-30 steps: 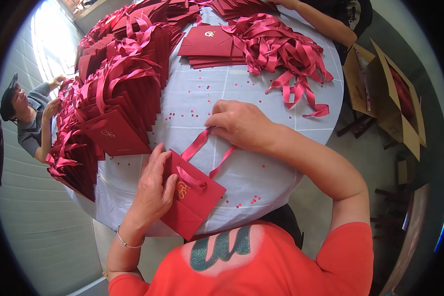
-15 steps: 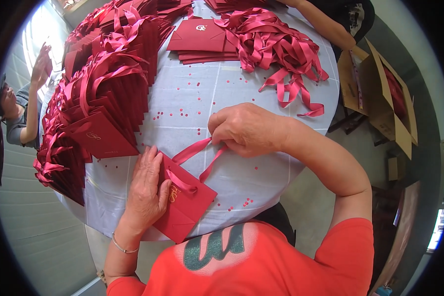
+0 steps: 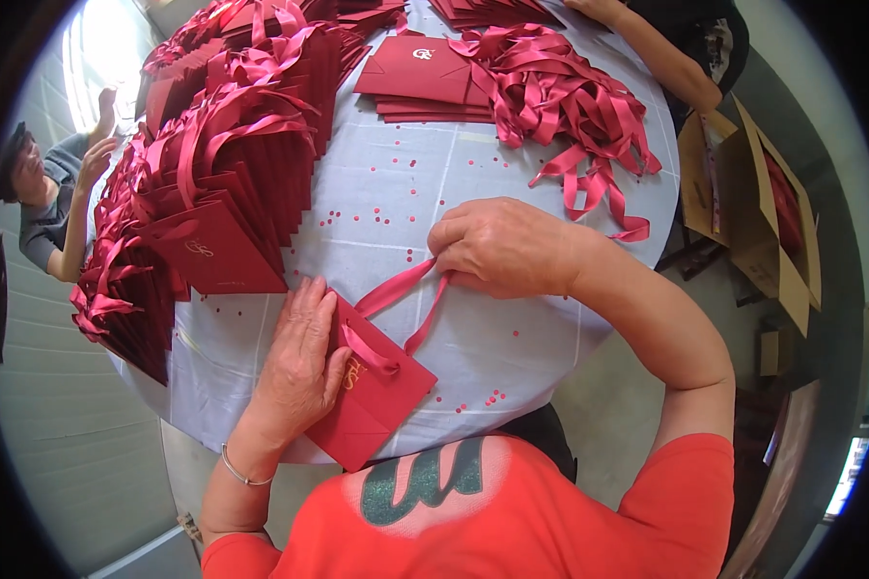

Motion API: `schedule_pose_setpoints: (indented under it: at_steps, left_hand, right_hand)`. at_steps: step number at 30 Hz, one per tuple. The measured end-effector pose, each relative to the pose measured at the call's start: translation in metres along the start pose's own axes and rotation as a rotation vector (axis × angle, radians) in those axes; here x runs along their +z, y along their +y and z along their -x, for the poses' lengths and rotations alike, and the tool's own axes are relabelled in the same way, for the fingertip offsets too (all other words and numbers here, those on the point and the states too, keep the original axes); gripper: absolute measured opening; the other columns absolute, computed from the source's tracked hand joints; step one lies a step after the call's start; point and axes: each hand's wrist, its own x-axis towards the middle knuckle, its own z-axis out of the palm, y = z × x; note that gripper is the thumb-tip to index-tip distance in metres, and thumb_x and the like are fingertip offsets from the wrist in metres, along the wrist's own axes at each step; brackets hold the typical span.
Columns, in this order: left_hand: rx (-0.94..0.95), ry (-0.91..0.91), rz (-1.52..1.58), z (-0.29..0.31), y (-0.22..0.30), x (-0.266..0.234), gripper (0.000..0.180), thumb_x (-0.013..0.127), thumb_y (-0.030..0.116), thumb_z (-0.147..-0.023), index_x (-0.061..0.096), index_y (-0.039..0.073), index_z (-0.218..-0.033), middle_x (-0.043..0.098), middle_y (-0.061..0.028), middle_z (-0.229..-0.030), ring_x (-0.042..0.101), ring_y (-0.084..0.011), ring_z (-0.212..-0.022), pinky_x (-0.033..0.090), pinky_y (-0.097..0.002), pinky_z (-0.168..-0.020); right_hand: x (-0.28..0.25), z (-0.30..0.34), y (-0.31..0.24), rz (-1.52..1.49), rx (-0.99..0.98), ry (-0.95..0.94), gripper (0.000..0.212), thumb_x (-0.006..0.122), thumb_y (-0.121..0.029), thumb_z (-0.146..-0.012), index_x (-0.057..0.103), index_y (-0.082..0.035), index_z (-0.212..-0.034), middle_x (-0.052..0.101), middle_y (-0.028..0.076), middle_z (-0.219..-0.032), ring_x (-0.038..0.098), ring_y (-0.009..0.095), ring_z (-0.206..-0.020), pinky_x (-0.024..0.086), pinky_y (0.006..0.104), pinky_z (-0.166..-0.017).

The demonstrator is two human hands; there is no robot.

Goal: The person assembles gift bags by threading ribbon handles through the slits and securing them by hand.

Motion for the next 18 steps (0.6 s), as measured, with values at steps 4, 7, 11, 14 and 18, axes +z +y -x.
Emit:
schedule_pose_setpoints:
  at_steps: [4,7,11,14,18]
  left_hand:
    - [0.005,-0.006,0.005,0.001,-0.001,-0.001,0.065,0.066,0.005,-0.086,0.038,-0.008,-0.143,0.039,-0.0298,-0.148,0.038,-0.0468,-0.138,0.03,-0.0507,-0.117]
    - [0.016,-0.002,0.01,0.001,-0.002,0.0,0.065,0.067,0.006,-0.086,0.038,-0.008,-0.142,0.039,-0.0299,-0.148,0.038,-0.0466,-0.138,0.029,-0.0509,-0.117]
    - [0.018,0.003,0.022,0.001,-0.002,0.0,0.063,0.068,0.005,-0.085,0.04,-0.008,-0.14,0.04,-0.0301,-0.147,0.038,-0.0465,-0.138,0.029,-0.0513,-0.117]
    - [0.019,0.05,0.044,0.002,0.0,-0.002,0.047,0.07,0.003,-0.083,0.051,-0.006,-0.125,0.045,-0.0306,-0.143,0.043,-0.0466,-0.134,0.033,-0.0517,-0.115]
    - [0.077,0.145,0.088,0.001,-0.001,-0.003,0.02,0.072,0.003,-0.08,0.056,-0.001,-0.092,0.054,-0.032,-0.133,0.054,-0.046,-0.125,0.042,-0.0527,-0.109]
  right_hand:
    - [-0.005,-0.006,0.004,0.008,-0.027,-0.053,0.016,0.075,-0.009,-0.077,0.073,-0.003,-0.091,0.066,0.006,-0.099,0.065,0.024,-0.094,0.054,0.0349,-0.083]
    - [-0.006,-0.009,0.008,-0.011,-0.043,-0.08,0.015,0.074,-0.008,-0.077,0.073,-0.002,-0.09,0.066,0.007,-0.099,0.065,0.024,-0.094,0.054,0.0347,-0.083]
    - [-0.007,-0.012,0.013,-0.047,-0.071,-0.099,0.013,0.075,-0.007,-0.077,0.073,-0.002,-0.088,0.067,0.007,-0.096,0.066,0.025,-0.092,0.055,0.0349,-0.082]
    - [-0.005,-0.016,0.021,-0.168,-0.059,-0.098,0.012,0.077,-0.006,-0.075,0.073,-0.002,-0.086,0.068,0.007,-0.094,0.067,0.025,-0.089,0.055,0.0353,-0.079]
    - [-0.007,-0.017,0.026,-0.276,0.022,-0.08,0.009,0.075,-0.005,-0.075,0.074,-0.003,-0.083,0.07,0.007,-0.092,0.067,0.023,-0.087,0.055,0.0349,-0.077]
